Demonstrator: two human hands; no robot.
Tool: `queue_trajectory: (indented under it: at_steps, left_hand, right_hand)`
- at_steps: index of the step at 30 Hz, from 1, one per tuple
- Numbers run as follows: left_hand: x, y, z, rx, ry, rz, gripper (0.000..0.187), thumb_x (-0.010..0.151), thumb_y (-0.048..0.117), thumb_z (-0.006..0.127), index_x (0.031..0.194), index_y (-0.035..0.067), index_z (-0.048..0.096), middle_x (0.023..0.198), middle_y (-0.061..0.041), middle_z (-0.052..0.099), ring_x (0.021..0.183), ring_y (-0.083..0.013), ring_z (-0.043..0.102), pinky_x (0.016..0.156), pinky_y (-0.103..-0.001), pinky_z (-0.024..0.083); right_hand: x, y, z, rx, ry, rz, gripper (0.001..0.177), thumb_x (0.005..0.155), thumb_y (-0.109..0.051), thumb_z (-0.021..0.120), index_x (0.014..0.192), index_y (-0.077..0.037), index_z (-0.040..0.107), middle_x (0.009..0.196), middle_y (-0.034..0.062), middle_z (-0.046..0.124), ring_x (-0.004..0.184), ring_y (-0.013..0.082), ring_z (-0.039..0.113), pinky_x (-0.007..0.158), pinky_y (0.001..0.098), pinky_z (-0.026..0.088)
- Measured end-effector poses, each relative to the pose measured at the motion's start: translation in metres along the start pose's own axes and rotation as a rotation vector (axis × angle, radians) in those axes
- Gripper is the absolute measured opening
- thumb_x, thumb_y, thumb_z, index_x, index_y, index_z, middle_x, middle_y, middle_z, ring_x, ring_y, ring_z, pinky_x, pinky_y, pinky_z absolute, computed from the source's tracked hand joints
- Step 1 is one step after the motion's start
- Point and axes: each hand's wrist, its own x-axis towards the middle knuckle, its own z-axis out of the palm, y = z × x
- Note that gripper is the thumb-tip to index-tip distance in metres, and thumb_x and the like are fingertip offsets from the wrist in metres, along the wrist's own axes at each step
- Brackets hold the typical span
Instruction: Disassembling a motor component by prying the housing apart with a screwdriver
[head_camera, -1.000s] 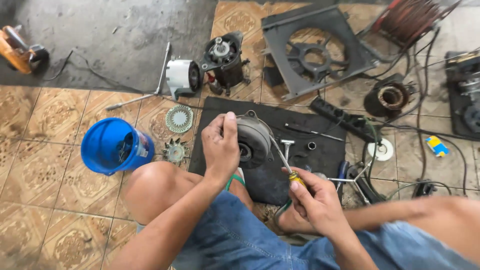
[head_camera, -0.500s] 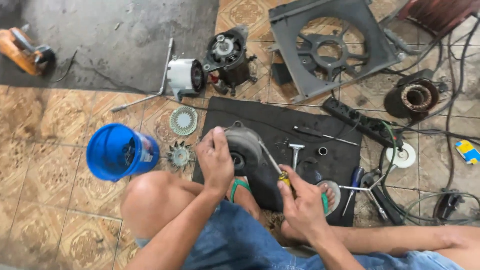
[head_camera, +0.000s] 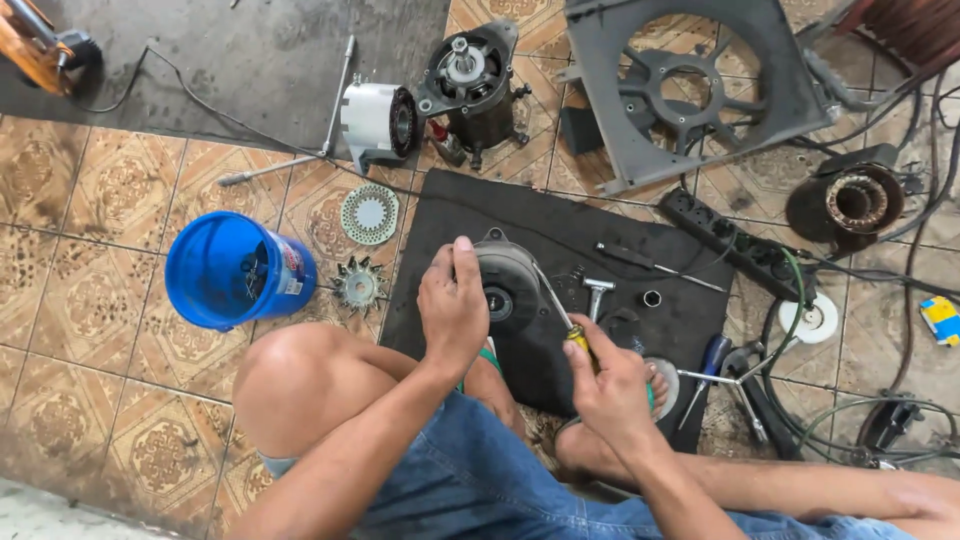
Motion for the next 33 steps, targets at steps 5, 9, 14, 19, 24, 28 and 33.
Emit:
queue_trajectory:
  at_steps: [5, 9, 14, 19, 24, 28, 33]
  left_hand:
    - [0.0, 0.006, 0.001, -0.01, 0.023, 0.017, 0.045, 0.103, 0.038, 0.041, 0.08, 0.003, 0.058, 0.066, -0.01, 0.06, 0.062, -0.0262, 0.054, 0.067, -0.042, 0.048]
    - [0.0, -0.009, 0.005, -0.132, -0.042, -0.057, 0.057, 0.109, 0.044, 0.035, 0.109, -0.002, 0.068, 0.091, -0.03, 0.066, 0.096, -0.0513, 0.067, 0.08, -0.067, 0.053]
    - [-0.001, -0.009, 0.008, -0.09, -0.078, -0.063, 0.058, 0.109, 0.046, 0.034, 0.109, 0.0, 0.07, 0.094, -0.028, 0.069, 0.099, -0.049, 0.068, 0.081, -0.066, 0.053]
    - [-0.004, -0.005, 0.004, 0.025, -0.194, -0.105, 0.067, 0.107, 0.054, 0.03, 0.118, -0.002, 0.067, 0.101, -0.03, 0.07, 0.101, -0.0506, 0.068, 0.08, -0.069, 0.054]
    - [-0.01, -0.002, -0.004, 0.084, -0.2, -0.091, 0.067, 0.106, 0.053, 0.029, 0.121, -0.002, 0.065, 0.103, -0.03, 0.069, 0.101, -0.0514, 0.068, 0.079, -0.07, 0.055]
    - [-0.008, 0.0, -0.004, 0.035, -0.178, -0.032, 0.068, 0.108, 0.052, 0.026, 0.122, -0.004, 0.062, 0.102, -0.032, 0.065, 0.103, -0.0548, 0.065, 0.079, -0.074, 0.053]
    - [-0.01, -0.011, 0.001, -0.041, -0.045, 0.029, 0.062, 0.109, 0.047, 0.032, 0.113, -0.005, 0.065, 0.091, -0.032, 0.065, 0.092, -0.0541, 0.065, 0.075, -0.072, 0.052]
  right_hand:
    - [-0.006, 0.0, 0.008, -0.033, 0.045, -0.039, 0.033, 0.091, -0.008, 0.062, 0.124, -0.007, 0.068, 0.063, 0.0012, 0.068, 0.043, 0.0161, 0.054, 0.047, 0.0308, 0.041]
    - [-0.005, 0.052, 0.01, 0.314, -0.157, 0.305, 0.033, 0.096, -0.015, 0.063, 0.126, -0.011, 0.075, 0.055, 0.0061, 0.068, 0.049, 0.0124, 0.056, 0.051, 0.0322, 0.049]
    - [0.0, 0.061, 0.004, 0.663, -0.236, 0.364, 0.034, 0.099, -0.008, 0.056, 0.129, 0.0, 0.07, 0.05, 0.0096, 0.05, 0.041, 0.0128, 0.042, 0.03, 0.0251, 0.035]
    - [0.004, 0.075, 0.002, 0.798, -0.314, 0.441, 0.034, 0.101, -0.008, 0.052, 0.13, 0.003, 0.067, 0.049, 0.0083, 0.041, 0.032, 0.0097, 0.034, 0.022, 0.0244, 0.026]
    - [0.003, 0.061, -0.002, 0.601, -0.278, 0.326, 0.031, 0.098, -0.006, 0.059, 0.124, 0.004, 0.072, 0.05, 0.0074, 0.052, 0.039, 0.0087, 0.044, 0.03, 0.0242, 0.034]
    - [-0.01, 0.035, 0.005, 0.208, -0.137, 0.198, 0.031, 0.092, -0.015, 0.07, 0.121, -0.008, 0.078, 0.099, 0.0199, 0.08, 0.096, 0.0286, 0.075, 0.086, 0.0451, 0.058]
    - [-0.022, 0.006, 0.009, 0.046, 0.047, 0.081, 0.029, 0.092, -0.018, 0.069, 0.119, -0.011, 0.078, 0.077, 0.0153, 0.078, 0.072, 0.0323, 0.077, 0.061, 0.0401, 0.059]
